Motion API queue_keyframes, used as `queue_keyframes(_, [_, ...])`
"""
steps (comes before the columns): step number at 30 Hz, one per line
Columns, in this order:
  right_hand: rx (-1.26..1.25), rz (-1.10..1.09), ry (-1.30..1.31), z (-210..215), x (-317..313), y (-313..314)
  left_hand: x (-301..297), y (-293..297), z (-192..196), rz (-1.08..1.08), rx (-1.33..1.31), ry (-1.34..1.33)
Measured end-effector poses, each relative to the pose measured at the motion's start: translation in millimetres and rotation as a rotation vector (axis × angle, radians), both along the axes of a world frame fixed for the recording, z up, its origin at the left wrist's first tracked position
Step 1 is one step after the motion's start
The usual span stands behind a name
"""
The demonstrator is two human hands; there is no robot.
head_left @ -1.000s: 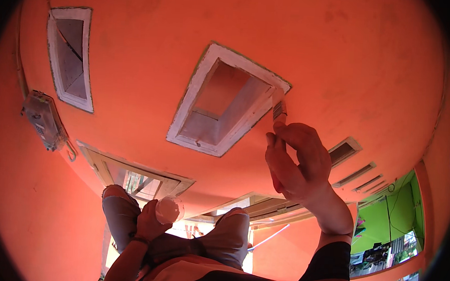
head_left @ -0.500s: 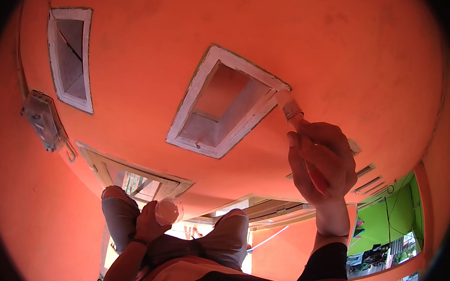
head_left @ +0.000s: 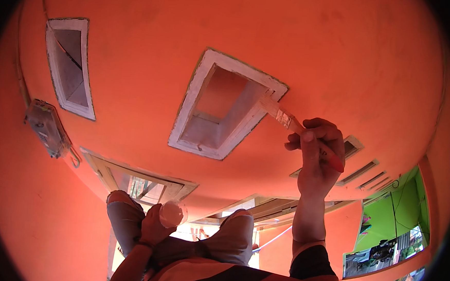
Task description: The person paints the white trim around ceiling recesses using a small paintbrush and a paint can. They repeatedly dip the brush into the can and apply white paint along the edges of the rectangular ceiling openings.
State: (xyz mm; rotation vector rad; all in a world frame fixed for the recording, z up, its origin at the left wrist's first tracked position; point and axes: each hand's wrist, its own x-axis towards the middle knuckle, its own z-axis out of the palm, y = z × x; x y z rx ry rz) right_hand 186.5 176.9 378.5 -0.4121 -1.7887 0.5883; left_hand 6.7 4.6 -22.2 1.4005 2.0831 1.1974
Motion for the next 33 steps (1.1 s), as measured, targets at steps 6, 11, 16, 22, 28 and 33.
queue_keyframes(6, [-0.215, 0.089, -0.016, 26.4, 1.0, -4.5, 2.1, 6.2, -2.7, -0.004, 0.068, 0.022])
queue_keyframes(11, [-0.020, -0.119, -0.244, 26.1, -6.9, -1.9, 1.2, 4.4, -1.6, 0.000, 0.065, 0.041])
queue_keyframes(16, [0.529, -0.152, -0.342, 26.4, -13.9, 10.9, 2.0, 2.9, -0.5, 0.009, 0.055, 0.028])
queue_keyframes(22, [0.868, -0.245, -0.396, 31.3, -17.0, 4.8, 0.6, 3.8, -3.1, 0.009, 0.040, 0.019])
queue_keyframes(28, [0.988, -0.241, -0.464, 17.3, -14.5, 13.6, 2.0, 5.2, 0.7, -0.016, 0.028, 0.012])
queue_keyframes(33, [1.061, -0.252, -0.401, 14.2, -16.4, 13.8, 1.1, 3.2, -1.2, 0.002, 0.019, 0.020])
